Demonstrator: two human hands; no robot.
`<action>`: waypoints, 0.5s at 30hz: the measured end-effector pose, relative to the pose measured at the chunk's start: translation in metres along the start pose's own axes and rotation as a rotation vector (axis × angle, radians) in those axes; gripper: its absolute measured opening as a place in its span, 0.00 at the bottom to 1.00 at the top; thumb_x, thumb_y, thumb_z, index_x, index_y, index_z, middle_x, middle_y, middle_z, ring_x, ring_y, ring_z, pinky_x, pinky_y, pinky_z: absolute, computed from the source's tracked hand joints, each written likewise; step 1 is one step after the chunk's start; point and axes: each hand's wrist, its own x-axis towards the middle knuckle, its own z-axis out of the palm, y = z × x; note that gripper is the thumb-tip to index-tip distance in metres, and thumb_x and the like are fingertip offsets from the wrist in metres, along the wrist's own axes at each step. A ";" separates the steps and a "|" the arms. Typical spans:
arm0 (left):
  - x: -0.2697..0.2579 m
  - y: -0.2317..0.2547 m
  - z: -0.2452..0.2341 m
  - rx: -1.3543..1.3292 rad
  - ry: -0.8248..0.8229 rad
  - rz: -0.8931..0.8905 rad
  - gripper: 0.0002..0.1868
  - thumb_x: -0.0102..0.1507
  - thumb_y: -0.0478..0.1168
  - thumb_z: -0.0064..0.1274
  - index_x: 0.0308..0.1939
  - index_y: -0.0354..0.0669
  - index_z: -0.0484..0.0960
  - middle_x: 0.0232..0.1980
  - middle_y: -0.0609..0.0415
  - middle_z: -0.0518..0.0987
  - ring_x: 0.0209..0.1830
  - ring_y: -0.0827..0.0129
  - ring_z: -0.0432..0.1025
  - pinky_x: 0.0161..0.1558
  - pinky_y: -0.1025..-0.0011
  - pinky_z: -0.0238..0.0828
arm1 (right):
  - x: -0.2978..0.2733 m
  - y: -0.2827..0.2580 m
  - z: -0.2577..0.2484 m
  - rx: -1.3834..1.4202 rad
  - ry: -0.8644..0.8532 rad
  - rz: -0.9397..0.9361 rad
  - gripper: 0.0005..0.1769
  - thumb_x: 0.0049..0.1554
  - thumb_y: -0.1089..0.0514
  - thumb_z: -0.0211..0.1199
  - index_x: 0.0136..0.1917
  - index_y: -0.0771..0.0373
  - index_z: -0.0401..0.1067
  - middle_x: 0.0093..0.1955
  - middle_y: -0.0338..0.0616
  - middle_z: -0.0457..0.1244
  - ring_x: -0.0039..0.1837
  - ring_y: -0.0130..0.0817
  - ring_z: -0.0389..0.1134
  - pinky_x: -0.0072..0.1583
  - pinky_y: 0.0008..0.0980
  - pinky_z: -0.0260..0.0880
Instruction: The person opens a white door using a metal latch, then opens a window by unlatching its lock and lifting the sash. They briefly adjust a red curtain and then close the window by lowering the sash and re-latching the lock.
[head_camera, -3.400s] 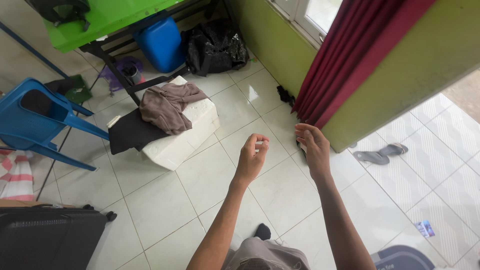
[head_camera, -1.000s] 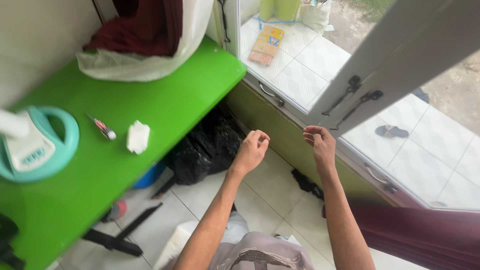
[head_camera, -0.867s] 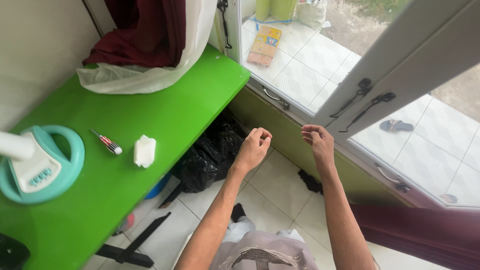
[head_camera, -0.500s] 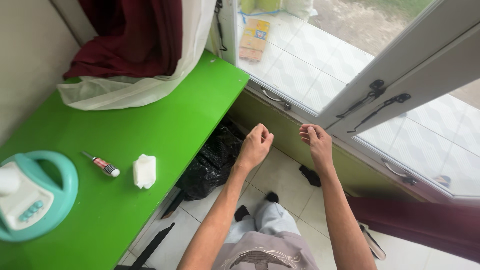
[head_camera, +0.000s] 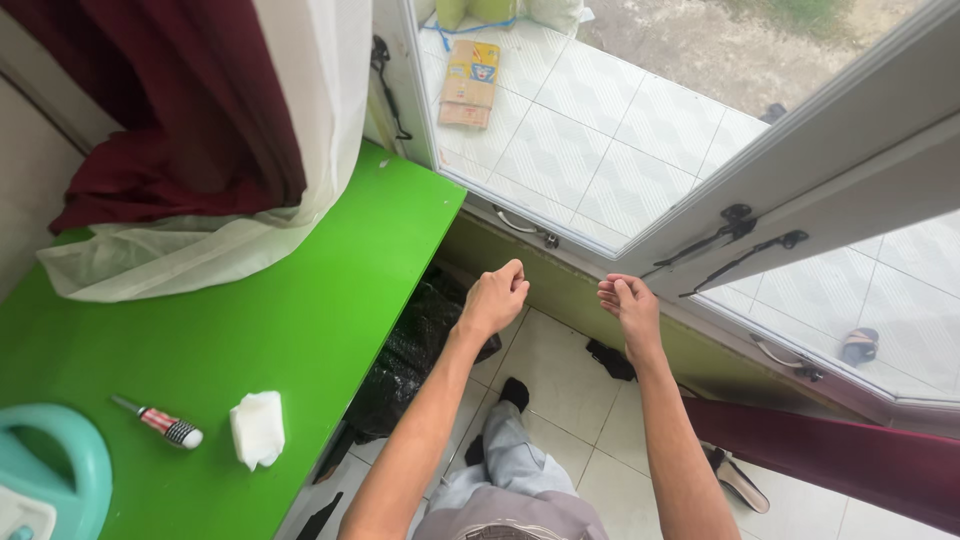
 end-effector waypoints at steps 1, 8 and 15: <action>0.010 -0.006 0.001 0.029 0.000 0.021 0.09 0.65 0.43 0.52 0.39 0.41 0.72 0.31 0.45 0.81 0.37 0.44 0.76 0.40 0.53 0.73 | 0.007 0.005 -0.003 -0.009 0.007 0.009 0.15 0.67 0.56 0.51 0.59 0.67 0.71 0.54 0.46 0.69 0.55 0.33 0.72 0.58 0.33 0.74; 0.075 -0.038 0.007 0.133 -0.059 -0.013 0.11 0.64 0.38 0.53 0.49 0.43 0.71 0.40 0.42 0.82 0.46 0.42 0.76 0.48 0.49 0.72 | 0.069 0.043 -0.008 -0.062 0.008 0.052 0.14 0.67 0.57 0.51 0.60 0.67 0.71 0.54 0.46 0.69 0.55 0.34 0.71 0.58 0.35 0.72; 0.106 -0.059 0.008 0.233 -0.210 0.113 0.12 0.59 0.31 0.45 0.32 0.48 0.85 0.49 0.48 0.82 0.50 0.51 0.77 0.49 0.54 0.75 | 0.096 0.074 0.004 -0.081 -0.031 0.205 0.17 0.65 0.57 0.51 0.64 0.64 0.67 0.58 0.46 0.69 0.57 0.34 0.72 0.57 0.35 0.74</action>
